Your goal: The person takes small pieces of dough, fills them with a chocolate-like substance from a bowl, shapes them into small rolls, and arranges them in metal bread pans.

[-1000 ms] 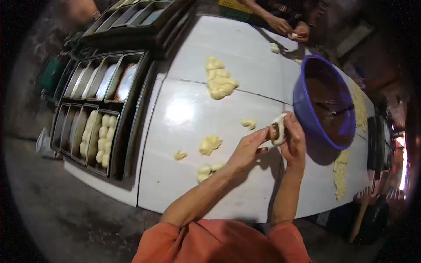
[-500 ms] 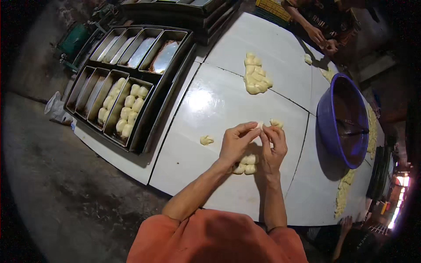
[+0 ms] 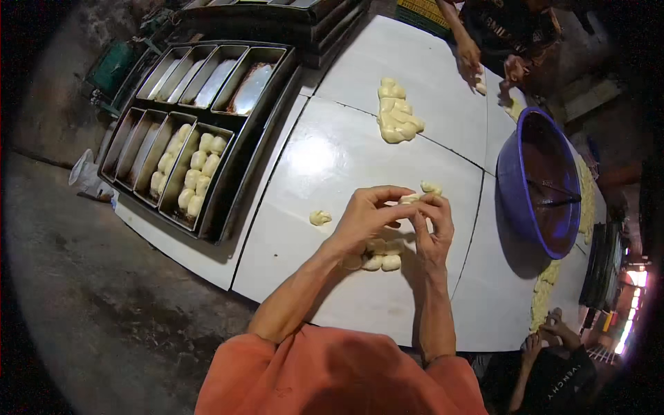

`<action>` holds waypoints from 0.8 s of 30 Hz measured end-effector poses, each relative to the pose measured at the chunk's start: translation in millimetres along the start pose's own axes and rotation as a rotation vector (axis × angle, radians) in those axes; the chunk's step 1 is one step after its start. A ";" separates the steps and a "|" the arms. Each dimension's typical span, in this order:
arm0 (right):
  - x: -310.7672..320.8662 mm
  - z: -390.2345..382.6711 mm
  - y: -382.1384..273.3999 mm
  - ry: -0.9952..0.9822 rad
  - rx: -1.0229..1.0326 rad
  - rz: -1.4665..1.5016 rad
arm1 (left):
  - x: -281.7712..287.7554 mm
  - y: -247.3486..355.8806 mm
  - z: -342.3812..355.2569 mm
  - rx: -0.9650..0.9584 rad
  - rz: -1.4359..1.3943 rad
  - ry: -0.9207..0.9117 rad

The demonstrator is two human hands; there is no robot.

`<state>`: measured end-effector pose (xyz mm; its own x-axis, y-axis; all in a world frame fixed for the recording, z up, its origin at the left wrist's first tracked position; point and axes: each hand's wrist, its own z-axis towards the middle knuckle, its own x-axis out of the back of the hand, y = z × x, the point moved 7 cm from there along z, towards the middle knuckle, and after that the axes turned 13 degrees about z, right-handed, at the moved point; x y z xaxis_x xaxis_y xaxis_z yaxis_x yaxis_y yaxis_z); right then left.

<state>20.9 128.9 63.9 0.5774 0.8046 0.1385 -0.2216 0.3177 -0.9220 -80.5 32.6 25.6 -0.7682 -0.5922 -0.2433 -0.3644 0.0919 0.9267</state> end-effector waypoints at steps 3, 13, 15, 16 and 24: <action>-9.1 -6.6 9.1 0.189 0.008 0.152 | 2.2 11.3 -2.5 -0.162 0.184 0.082; 14.4 -22.0 43.3 0.276 -0.329 0.203 | -11.0 9.3 -13.3 -0.219 0.381 0.024; 13.6 -18.3 25.0 0.176 -0.337 0.172 | -5.9 -10.6 -9.2 -0.036 0.247 0.066; 10.9 -15.1 11.1 0.077 -0.209 0.138 | -6.4 -15.4 -10.0 -0.028 0.242 0.059; 54.4 -83.2 8.5 0.348 -0.817 0.544 | 2.3 -21.4 -30.0 -0.053 0.480 0.023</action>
<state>115.8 133.6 33.5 0.7823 0.5075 -0.3613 0.0050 -0.5851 -0.8109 -58.6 5.3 13.8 -0.8310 -0.5102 0.2215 0.0565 0.3187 0.9462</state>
